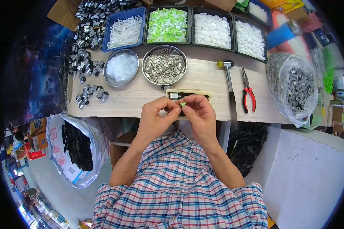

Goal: Assembling small metal and plastic parts into a housing at a workbench.

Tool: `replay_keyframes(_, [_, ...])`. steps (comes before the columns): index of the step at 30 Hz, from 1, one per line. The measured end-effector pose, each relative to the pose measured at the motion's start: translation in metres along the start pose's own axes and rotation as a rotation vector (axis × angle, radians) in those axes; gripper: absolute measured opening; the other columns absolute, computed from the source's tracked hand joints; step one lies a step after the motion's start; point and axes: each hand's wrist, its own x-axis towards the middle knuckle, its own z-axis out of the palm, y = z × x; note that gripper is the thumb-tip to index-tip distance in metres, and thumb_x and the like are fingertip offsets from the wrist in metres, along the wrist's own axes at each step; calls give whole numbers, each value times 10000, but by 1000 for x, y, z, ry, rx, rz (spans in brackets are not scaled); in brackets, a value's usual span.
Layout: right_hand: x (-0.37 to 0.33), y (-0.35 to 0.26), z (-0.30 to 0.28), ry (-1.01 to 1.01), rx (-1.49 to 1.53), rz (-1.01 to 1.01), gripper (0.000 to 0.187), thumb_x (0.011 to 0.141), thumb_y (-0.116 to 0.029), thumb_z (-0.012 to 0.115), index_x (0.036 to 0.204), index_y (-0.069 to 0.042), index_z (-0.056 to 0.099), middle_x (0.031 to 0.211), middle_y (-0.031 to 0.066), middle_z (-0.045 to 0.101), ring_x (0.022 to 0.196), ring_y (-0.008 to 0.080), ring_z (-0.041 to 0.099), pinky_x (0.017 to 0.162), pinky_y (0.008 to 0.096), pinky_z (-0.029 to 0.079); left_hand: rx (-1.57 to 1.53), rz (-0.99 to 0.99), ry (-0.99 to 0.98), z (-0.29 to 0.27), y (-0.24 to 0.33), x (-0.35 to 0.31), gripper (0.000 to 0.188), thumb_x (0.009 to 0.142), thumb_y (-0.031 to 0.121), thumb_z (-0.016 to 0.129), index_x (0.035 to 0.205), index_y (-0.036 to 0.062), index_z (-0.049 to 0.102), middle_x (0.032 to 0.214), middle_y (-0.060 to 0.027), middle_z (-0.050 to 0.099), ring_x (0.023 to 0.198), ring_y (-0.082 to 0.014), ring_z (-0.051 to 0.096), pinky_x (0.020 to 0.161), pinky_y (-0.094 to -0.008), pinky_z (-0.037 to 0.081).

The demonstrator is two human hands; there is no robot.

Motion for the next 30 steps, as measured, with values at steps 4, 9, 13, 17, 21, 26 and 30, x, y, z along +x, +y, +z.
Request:
replay_keyframes(4, [-4,2,0,-6,-22,-19,236,954,19,647,1176,-3,570,1167,107,650,1090,181,645,988,306,512,-6,24,17,2,-1,-3,77,854,46,710,866,-28,695,800,-50,694,731,-105,625,661,-270,493])
replay_keyframes(9, [-10,4,-1,-7,-56,-49,222,961,29,626,1175,6,569,1165,107,643,1099,185,640,999,311,506,60,66,-15,-3,7,-5,95,829,64,700,845,-27,680,781,-120,672,659,-224,661,567,-325,499])
replay_keyframes(13, [-11,4,-1,2,-176,-118,209,941,76,618,1134,2,593,1157,118,647,1068,182,640,957,301,516,84,126,-8,-2,6,-6,90,827,66,706,844,-19,684,787,-133,674,667,-255,670,591,-343,512])
replay_keyframes(17, [-6,-3,-8,-168,-760,-457,196,828,98,689,999,9,655,970,140,690,933,274,689,787,326,557,159,123,-80,-9,3,-8,73,887,49,689,880,-24,694,818,-50,676,711,-95,625,593,-256,488])
replay_keyframes(21, [-13,-7,-6,-150,-917,-595,216,817,80,712,1010,1,658,984,139,684,896,279,691,749,329,561,-451,-277,-179,-10,-13,-11,110,950,83,680,954,-27,686,869,-39,692,775,-89,640,706,-229,524])
replay_keyframes(26, [-18,-13,-4,-256,-1018,-564,244,810,87,707,1026,-8,649,987,140,669,849,289,683,698,346,564,-500,-340,-119,-4,-15,-18,124,978,101,662,986,-23,672,901,-41,695,796,-79,638,727,-218,527])
replay_keyframes(30, [-11,-10,-10,-278,-1073,-626,242,794,89,700,1008,-4,637,968,138,656,818,300,672,674,356,555,-370,-303,-65,4,-14,-20,124,982,90,646,983,-30,678,853,-39,695,759,-76,632,702,-223,524])
